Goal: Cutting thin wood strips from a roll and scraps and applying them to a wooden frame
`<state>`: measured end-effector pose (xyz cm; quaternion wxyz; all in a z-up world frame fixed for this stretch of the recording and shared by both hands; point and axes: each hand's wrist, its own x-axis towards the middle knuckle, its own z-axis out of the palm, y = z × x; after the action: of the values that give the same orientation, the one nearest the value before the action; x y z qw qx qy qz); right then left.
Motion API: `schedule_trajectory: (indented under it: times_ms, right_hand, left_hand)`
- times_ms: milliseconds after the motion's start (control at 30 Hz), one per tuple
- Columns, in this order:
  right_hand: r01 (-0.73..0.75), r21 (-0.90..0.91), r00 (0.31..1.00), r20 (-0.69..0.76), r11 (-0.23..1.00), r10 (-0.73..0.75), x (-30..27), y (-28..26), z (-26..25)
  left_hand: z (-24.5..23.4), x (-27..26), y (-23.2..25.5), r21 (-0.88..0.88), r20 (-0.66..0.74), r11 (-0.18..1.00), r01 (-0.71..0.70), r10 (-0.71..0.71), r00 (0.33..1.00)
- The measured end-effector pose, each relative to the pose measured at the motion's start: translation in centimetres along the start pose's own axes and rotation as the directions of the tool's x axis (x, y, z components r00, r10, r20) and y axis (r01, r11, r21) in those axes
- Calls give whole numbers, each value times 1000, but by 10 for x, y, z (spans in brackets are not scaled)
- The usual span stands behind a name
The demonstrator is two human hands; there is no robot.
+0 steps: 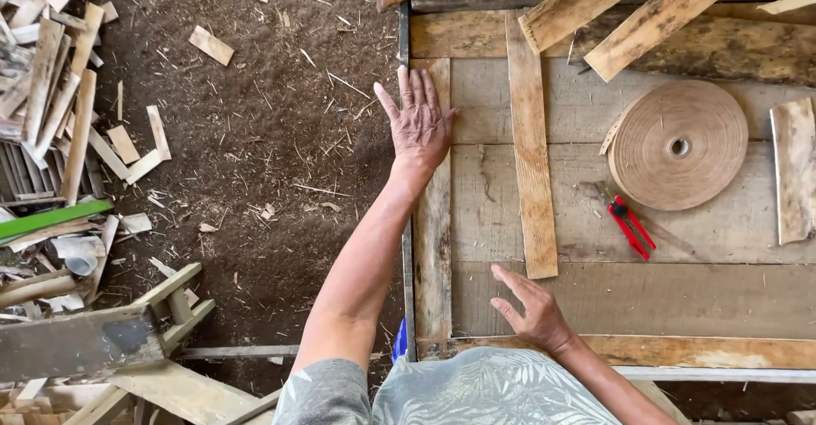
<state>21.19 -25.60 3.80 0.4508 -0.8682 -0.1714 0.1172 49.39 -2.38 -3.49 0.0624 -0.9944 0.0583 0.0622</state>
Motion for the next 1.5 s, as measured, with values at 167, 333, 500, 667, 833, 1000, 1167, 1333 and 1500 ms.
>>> schedule_trajectory:
  times_ms: [167,333,500,667,833,1000,1167,1333,1500]
  right_hand:
    - [-87,23,996,7,996,87,-13,-1,2]
    - [-149,104,989,34,983,147,-19,0,0]
    - [-238,190,970,102,953,222,-23,-7,-8]
    - [-532,327,832,373,781,410,-47,-14,-19]
    - [-807,272,541,697,524,471,-82,-21,-25]
    - [-810,284,539,706,513,460,-134,-10,-16]
    - [-787,314,566,711,531,418,-162,-19,-7]
    - [-794,309,554,722,524,414,-181,-30,2]
    - [-729,400,654,648,556,391,-215,-15,17]
  left_hand:
    - [-2,13,-3,-24,42,1000,18,-17,999]
    - [-25,11,-12,-28,202,999,-43,47,978]
    - [-2,-11,-11,-56,5,997,-57,58,998]
    - [9,-82,-7,-73,-77,994,-81,75,994]
    - [7,-184,-16,-142,-116,976,-162,146,982]
    - [-15,-244,-25,-283,194,955,-85,143,971]
    - [-34,-259,-24,-287,324,955,-69,165,932]
    - [-18,-263,-21,-294,286,952,-89,177,942]
    - [-29,-300,-29,-295,323,947,-129,226,919]
